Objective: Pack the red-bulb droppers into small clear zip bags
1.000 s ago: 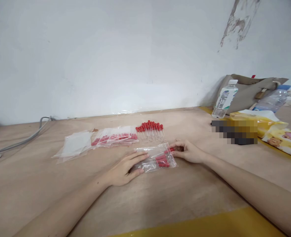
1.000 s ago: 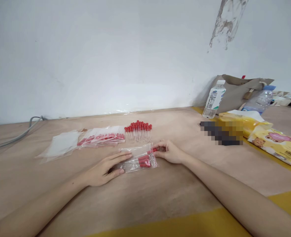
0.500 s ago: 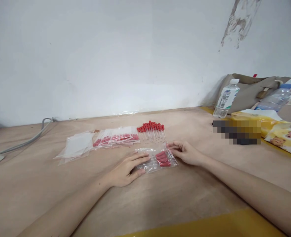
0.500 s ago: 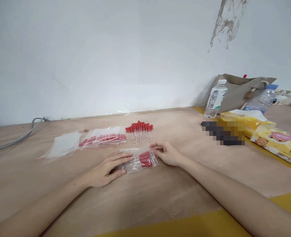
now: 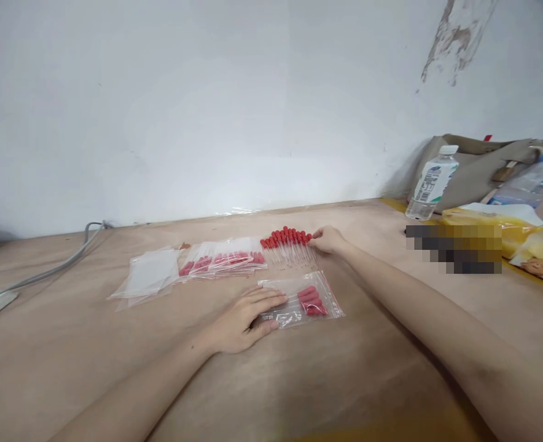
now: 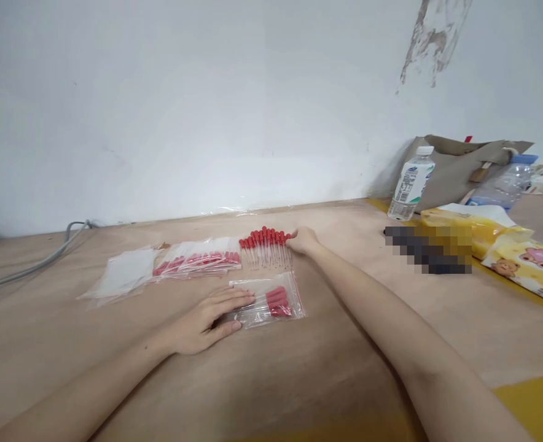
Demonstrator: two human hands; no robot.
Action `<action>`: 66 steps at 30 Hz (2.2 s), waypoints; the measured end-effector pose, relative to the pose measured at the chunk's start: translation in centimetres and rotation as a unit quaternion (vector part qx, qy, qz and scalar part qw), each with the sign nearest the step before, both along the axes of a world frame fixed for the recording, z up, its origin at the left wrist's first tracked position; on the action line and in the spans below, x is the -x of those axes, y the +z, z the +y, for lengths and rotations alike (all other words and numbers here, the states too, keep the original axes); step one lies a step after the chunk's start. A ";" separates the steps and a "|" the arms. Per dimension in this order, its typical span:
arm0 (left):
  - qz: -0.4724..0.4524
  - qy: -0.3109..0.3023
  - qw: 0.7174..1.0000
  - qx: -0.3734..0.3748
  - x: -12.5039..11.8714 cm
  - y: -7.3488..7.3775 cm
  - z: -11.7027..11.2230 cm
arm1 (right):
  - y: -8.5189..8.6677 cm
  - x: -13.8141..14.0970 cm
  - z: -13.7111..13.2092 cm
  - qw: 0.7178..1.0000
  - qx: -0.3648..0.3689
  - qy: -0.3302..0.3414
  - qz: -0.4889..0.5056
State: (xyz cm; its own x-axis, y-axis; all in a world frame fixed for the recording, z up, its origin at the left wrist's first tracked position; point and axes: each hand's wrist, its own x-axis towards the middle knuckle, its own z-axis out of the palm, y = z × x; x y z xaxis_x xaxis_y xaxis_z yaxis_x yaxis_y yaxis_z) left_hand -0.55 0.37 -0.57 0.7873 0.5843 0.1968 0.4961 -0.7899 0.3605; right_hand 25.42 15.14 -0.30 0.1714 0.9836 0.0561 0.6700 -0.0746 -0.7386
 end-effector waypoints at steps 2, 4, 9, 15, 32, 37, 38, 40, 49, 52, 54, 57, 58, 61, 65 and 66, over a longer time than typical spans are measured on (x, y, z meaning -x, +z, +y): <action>-0.009 -0.005 1.000 0.003 0.0 0.0 0.0 | 0.2 0.3 0.6 1.000 0.031 -0.003 0.006; -0.014 -0.008 1.000 0.006 0.0 0.0 0.0 | 0.4 0.3 0.9 0.998 0.056 -0.007 0.015; 0.003 0.002 1.000 0.002 0.0 0.0 0.0 | 0.7 0.4 1.1 0.993 0.104 -0.030 0.044; 0.000 -0.001 1.000 -0.005 0.0 -0.1 0.1 | 1.3 1.1 0.9 0.981 0.141 -0.051 0.122; 0.002 0.012 1.000 -0.002 -0.1 0.0 -0.2 | -1.4 -3.6 -10.1 0.888 -0.104 -0.003 0.448; -0.007 -0.003 1.000 0.000 -0.1 0.1 -0.1 | -1.9 -2.6 -10.7 0.886 -0.130 -0.026 0.445; -0.003 -0.003 1.000 -0.001 -0.1 0.1 -0.1 | -2.0 -2.3 -10.8 0.884 -0.121 -0.025 0.451; 0.008 0.000 1.000 -0.007 -0.2 0.2 -0.1 | -2.1 -1.8 -11.2 0.879 -0.099 -0.009 0.466; 0.014 0.009 1.000 -0.007 0.0 0.0 0.0 | -2.5 -1.6 -12.3 0.891 -0.093 0.027 0.443; 0.013 0.013 1.000 -0.008 0.0 -0.1 0.0 | -2.3 -1.9 -12.4 0.870 -0.067 0.031 0.488; 0.015 0.018 1.000 -0.006 0.0 0.0 -0.1 | -2.1 -2.1 -12.5 0.859 -0.034 0.042 0.509; 0.020 0.028 0.999 -0.003 0.0 0.2 -0.2 | -1.9 -2.6 -12.5 0.867 0.017 0.078 0.491; 0.022 0.031 0.999 -0.002 0.0 0.3 -0.3 | -1.8 -2.9 -12.5 0.878 0.026 0.097 0.468; 0.030 0.037 0.999 0.002 0.0 0.3 -0.3 | -1.9 -3.9 -12.3 0.914 0.045 0.183 0.359; 0.043 0.045 0.998 0.002 0.0 0.2 -0.3 | -2.3 -4.5 -12.0 0.935 0.024 0.227 0.271; 0.045 0.045 0.998 0.000 0.0 0.2 -0.2 | -2.4 -4.4 -11.9 0.939 0.008 0.220 0.263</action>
